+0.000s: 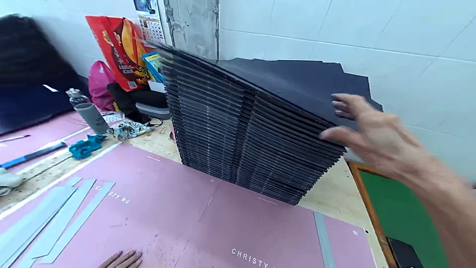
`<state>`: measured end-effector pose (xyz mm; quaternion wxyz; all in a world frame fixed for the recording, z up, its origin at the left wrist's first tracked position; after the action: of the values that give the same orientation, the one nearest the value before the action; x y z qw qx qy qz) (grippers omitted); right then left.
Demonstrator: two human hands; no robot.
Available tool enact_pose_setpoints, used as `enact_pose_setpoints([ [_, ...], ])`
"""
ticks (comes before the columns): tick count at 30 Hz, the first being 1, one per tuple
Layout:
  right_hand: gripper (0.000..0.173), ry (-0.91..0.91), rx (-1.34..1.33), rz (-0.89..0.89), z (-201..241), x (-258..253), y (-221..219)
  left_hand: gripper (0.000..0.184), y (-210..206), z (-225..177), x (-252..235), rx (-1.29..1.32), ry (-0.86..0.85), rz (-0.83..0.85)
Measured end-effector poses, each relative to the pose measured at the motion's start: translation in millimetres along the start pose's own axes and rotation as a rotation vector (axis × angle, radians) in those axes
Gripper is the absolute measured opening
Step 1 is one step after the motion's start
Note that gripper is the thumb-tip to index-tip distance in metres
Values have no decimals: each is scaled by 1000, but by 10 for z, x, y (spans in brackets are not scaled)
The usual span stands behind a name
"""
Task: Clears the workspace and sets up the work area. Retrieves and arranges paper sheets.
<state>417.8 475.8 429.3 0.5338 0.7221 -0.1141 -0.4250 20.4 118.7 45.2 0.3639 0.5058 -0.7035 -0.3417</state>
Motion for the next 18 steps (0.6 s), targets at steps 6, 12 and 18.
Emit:
enact_pose_setpoints([
  [6,75,-597,-372,-10,-1429,448,121,86,442,-1370,-1109,510,122,-721],
  [12,90,-953,-1066,451,-1644,658,-533,70,2292,-2724,-2742,1490,-131,-838],
  [18,72,-969,-1025,419,-1191,318,-402,52,3148,-3149,-3082,1816,-17,-890],
])
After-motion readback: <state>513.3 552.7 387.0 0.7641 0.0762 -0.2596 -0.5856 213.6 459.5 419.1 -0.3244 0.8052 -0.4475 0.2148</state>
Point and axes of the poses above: each hand's wrist, its own x-axis away from the middle knuckle, its own y-axis out of the back of the hand, z = x × y, the point moved 5 cm from there along -x, towards the middle knuckle, and after that the axes turned 14 degrees about x, right-handed, at the moved point
